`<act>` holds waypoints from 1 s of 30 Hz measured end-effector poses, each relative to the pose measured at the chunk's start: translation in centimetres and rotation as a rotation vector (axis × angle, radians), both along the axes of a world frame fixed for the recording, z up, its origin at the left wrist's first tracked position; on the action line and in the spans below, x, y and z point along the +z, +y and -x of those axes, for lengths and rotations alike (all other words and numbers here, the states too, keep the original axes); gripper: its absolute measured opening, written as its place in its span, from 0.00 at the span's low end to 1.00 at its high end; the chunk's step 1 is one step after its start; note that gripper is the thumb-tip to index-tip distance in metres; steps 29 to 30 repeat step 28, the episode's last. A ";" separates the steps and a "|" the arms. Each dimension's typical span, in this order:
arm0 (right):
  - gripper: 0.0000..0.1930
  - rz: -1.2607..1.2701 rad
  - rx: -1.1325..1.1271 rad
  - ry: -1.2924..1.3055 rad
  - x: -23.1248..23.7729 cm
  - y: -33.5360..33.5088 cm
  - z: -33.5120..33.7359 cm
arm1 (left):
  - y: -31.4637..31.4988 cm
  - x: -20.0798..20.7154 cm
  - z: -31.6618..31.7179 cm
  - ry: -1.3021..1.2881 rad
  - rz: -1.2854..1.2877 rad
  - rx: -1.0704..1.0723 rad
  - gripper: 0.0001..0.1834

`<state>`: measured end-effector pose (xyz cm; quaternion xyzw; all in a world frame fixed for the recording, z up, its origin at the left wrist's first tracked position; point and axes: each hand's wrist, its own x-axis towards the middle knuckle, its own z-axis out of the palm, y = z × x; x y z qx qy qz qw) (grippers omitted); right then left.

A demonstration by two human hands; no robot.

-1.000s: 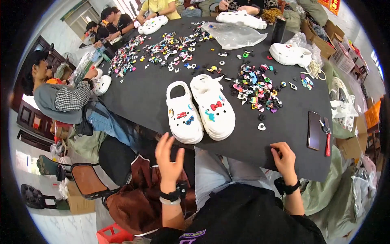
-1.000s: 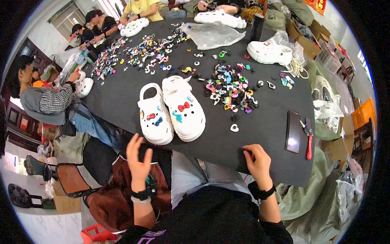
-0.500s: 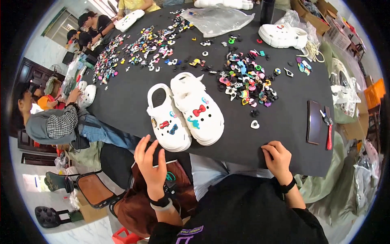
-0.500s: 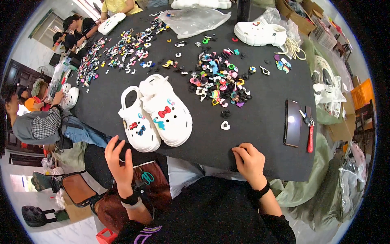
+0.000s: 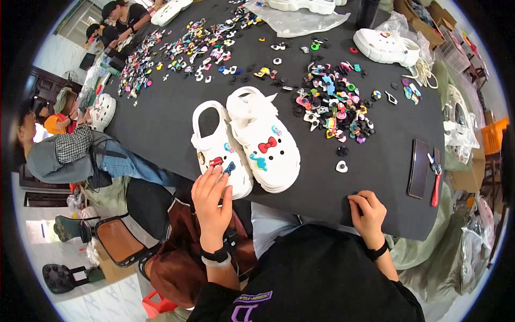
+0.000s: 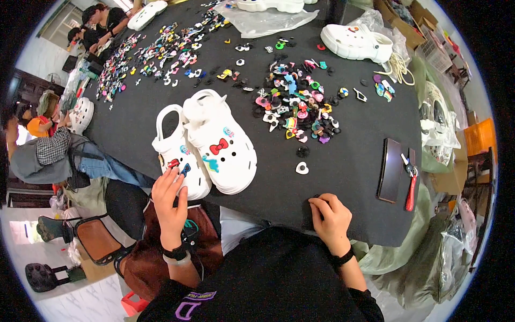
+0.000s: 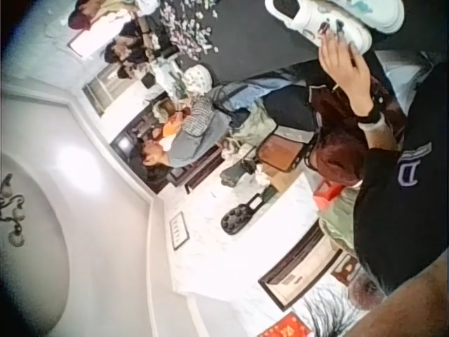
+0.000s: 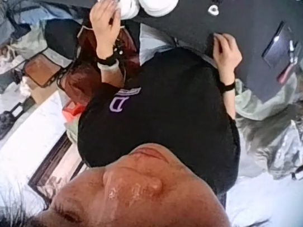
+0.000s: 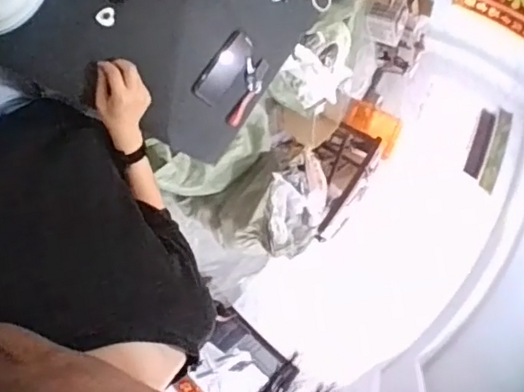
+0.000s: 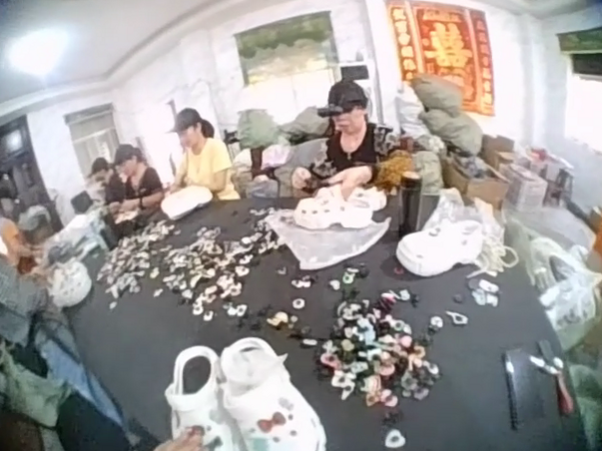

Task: Attaching decorative charms to the holes of foam clogs.

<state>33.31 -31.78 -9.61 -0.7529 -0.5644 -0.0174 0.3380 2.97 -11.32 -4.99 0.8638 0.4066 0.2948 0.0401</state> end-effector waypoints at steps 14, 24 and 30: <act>0.08 0.021 -0.055 -0.037 -0.5 0.3 0.8 | 1.3 -1.2 3.5 -0.246 -0.090 0.056 0.05; 0.09 -0.013 -0.149 -0.027 -0.8 0.5 1.3 | 7.7 -0.8 5.3 -0.260 0.017 0.083 0.11; 0.09 0.004 -0.140 -0.026 -0.8 0.4 1.0 | 8.6 -1.4 4.1 -0.397 0.177 0.062 0.14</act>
